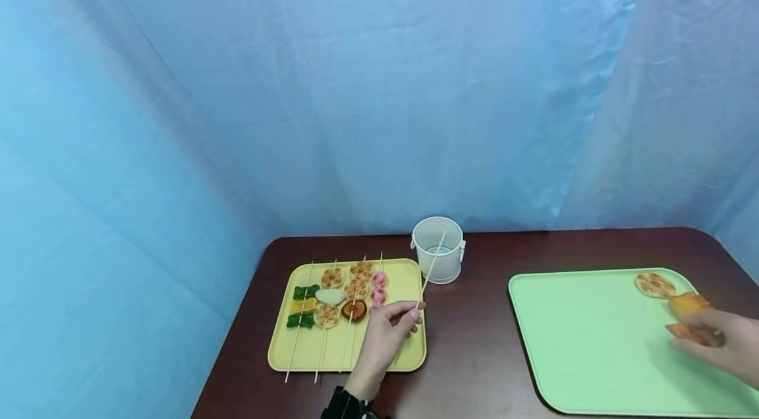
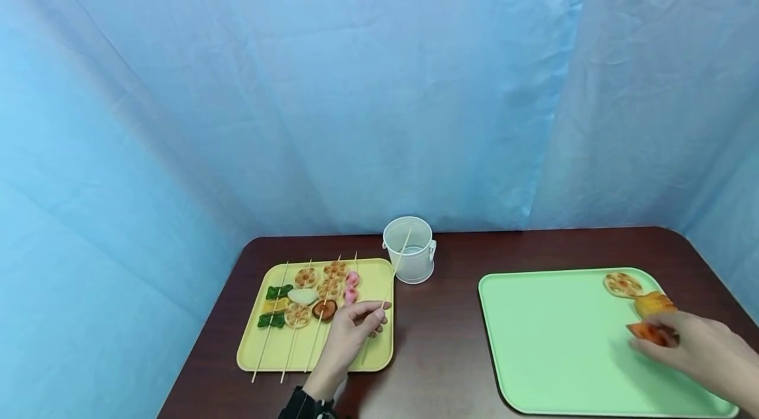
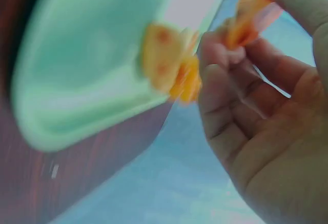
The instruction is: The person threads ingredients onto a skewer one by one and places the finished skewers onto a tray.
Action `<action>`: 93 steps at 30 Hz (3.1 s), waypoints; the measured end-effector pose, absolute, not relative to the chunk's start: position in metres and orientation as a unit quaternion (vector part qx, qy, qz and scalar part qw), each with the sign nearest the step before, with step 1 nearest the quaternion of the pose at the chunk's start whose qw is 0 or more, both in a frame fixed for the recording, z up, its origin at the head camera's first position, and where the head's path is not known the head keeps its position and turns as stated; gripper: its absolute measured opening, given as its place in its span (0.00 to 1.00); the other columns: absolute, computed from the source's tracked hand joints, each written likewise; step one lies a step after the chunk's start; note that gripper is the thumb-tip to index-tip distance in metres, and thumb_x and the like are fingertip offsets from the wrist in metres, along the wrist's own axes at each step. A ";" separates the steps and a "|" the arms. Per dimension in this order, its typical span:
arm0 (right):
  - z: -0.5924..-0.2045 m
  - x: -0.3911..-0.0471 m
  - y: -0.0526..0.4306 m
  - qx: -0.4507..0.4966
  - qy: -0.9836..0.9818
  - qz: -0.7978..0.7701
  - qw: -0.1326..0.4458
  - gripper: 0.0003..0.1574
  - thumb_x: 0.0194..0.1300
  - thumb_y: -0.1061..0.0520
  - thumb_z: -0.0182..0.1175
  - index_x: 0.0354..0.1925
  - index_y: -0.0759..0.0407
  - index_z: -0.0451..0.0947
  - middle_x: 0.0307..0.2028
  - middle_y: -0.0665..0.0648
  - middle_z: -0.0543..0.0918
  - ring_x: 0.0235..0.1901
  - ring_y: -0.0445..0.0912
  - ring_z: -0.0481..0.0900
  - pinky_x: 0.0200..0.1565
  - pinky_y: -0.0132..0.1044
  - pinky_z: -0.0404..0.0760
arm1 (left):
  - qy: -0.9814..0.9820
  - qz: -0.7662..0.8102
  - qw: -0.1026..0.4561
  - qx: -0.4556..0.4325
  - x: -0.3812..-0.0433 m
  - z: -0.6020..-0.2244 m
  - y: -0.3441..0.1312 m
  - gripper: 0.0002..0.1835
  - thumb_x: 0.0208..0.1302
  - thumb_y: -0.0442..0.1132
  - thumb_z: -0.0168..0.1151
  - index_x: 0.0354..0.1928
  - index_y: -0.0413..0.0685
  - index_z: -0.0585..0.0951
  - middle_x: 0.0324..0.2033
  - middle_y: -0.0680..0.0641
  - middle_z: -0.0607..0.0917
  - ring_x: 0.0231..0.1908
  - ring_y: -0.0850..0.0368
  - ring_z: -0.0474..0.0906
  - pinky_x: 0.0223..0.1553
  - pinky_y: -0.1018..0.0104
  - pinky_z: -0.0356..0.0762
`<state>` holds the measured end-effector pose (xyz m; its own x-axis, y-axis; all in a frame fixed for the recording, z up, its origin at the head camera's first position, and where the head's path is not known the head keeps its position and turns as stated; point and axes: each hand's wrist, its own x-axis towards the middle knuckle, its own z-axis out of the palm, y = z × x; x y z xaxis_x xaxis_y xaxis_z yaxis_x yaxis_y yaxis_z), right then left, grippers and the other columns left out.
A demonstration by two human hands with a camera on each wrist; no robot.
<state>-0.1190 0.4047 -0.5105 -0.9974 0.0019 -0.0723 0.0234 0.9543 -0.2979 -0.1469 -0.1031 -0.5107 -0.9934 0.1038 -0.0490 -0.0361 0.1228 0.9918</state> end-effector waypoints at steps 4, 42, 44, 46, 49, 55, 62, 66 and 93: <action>-0.491 -0.129 0.382 0.021 0.981 -0.181 0.068 0.48 0.57 0.30 0.59 0.45 0.77 0.76 0.26 0.56 0.76 0.24 0.49 0.71 0.25 0.44 0.69 | 0.743 0.667 0.051 0.029 -0.146 -0.511 -0.103 0.12 0.64 0.33 0.60 0.45 0.33 0.85 0.38 0.33 0.85 0.28 0.62 0.78 0.30 0.75 0.75; -0.481 -0.174 0.231 0.003 0.360 -0.912 0.198 0.21 0.77 0.58 0.43 0.58 0.55 0.78 0.51 0.58 0.81 0.45 0.43 0.80 0.47 0.29 0.78 | 0.773 0.616 0.064 0.137 -0.129 -0.502 -0.070 0.10 0.64 0.30 0.59 0.41 0.31 0.85 0.25 0.36 0.84 0.22 0.58 0.75 0.21 0.62 0.78; -0.480 -0.175 0.226 0.007 0.371 -0.909 0.192 0.19 0.76 0.58 0.44 0.57 0.55 0.78 0.51 0.58 0.81 0.45 0.42 0.81 0.47 0.29 0.78 | 0.776 0.609 0.078 0.141 -0.128 -0.502 -0.068 0.10 0.64 0.30 0.59 0.41 0.31 0.85 0.25 0.37 0.84 0.21 0.57 0.75 0.20 0.58 0.79; -0.479 -0.176 0.221 0.012 0.378 -0.906 0.188 0.18 0.76 0.58 0.45 0.56 0.55 0.78 0.51 0.58 0.82 0.44 0.42 0.81 0.46 0.29 0.78 | 0.776 0.608 0.093 0.139 -0.129 -0.509 -0.068 0.10 0.64 0.31 0.59 0.41 0.32 0.86 0.24 0.39 0.84 0.21 0.58 0.75 0.20 0.55 0.79; -0.478 -0.177 0.216 0.020 0.382 -0.905 0.186 0.17 0.75 0.58 0.47 0.56 0.55 0.76 0.51 0.57 0.82 0.44 0.42 0.82 0.46 0.30 0.78 | 0.775 0.609 0.111 0.129 -0.130 -0.516 -0.067 0.10 0.64 0.33 0.60 0.41 0.35 0.86 0.24 0.41 0.84 0.21 0.62 0.75 0.20 0.58 0.79; -0.478 -0.178 0.208 0.018 0.396 -0.901 0.174 0.16 0.74 0.58 0.48 0.56 0.55 0.77 0.51 0.58 0.82 0.43 0.42 0.82 0.46 0.30 0.79 | 0.775 0.608 0.122 0.124 -0.131 -0.521 -0.066 0.10 0.64 0.34 0.60 0.41 0.37 0.87 0.23 0.47 0.85 0.21 0.65 0.75 0.21 0.60 0.80; -0.478 -0.179 0.200 0.028 0.392 -0.903 0.173 0.15 0.73 0.59 0.50 0.53 0.56 0.79 0.48 0.57 0.84 0.42 0.41 0.82 0.46 0.30 0.79 | 0.771 0.611 0.119 0.134 -0.129 -0.519 -0.066 0.10 0.62 0.33 0.61 0.40 0.35 0.87 0.23 0.40 0.84 0.20 0.64 0.75 0.21 0.59 0.80; -0.478 -0.178 0.199 0.028 0.399 -0.900 0.172 0.16 0.73 0.58 0.50 0.55 0.55 0.77 0.48 0.57 0.83 0.43 0.41 0.81 0.46 0.30 0.79 | 0.767 0.616 0.122 0.130 -0.128 -0.520 -0.067 0.09 0.62 0.32 0.61 0.39 0.34 0.87 0.23 0.38 0.84 0.20 0.64 0.75 0.21 0.60 0.80; -0.472 -0.177 0.186 0.015 0.583 -0.811 0.039 0.24 0.66 0.56 0.60 0.58 0.66 0.73 0.46 0.54 0.84 0.37 0.41 0.82 0.42 0.31 0.80 | 0.725 0.685 0.063 0.001 -0.122 -0.520 -0.046 0.06 0.58 0.36 0.66 0.31 0.40 0.83 0.19 0.55 0.77 0.16 0.68 0.66 0.17 0.78 0.62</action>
<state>-0.1768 0.1860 -0.4718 -0.9964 -0.0462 -0.0706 0.0816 -0.3160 -0.9453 -0.1216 -0.0458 -0.5197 -0.9921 0.0870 -0.0901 -0.0850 0.0605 0.9945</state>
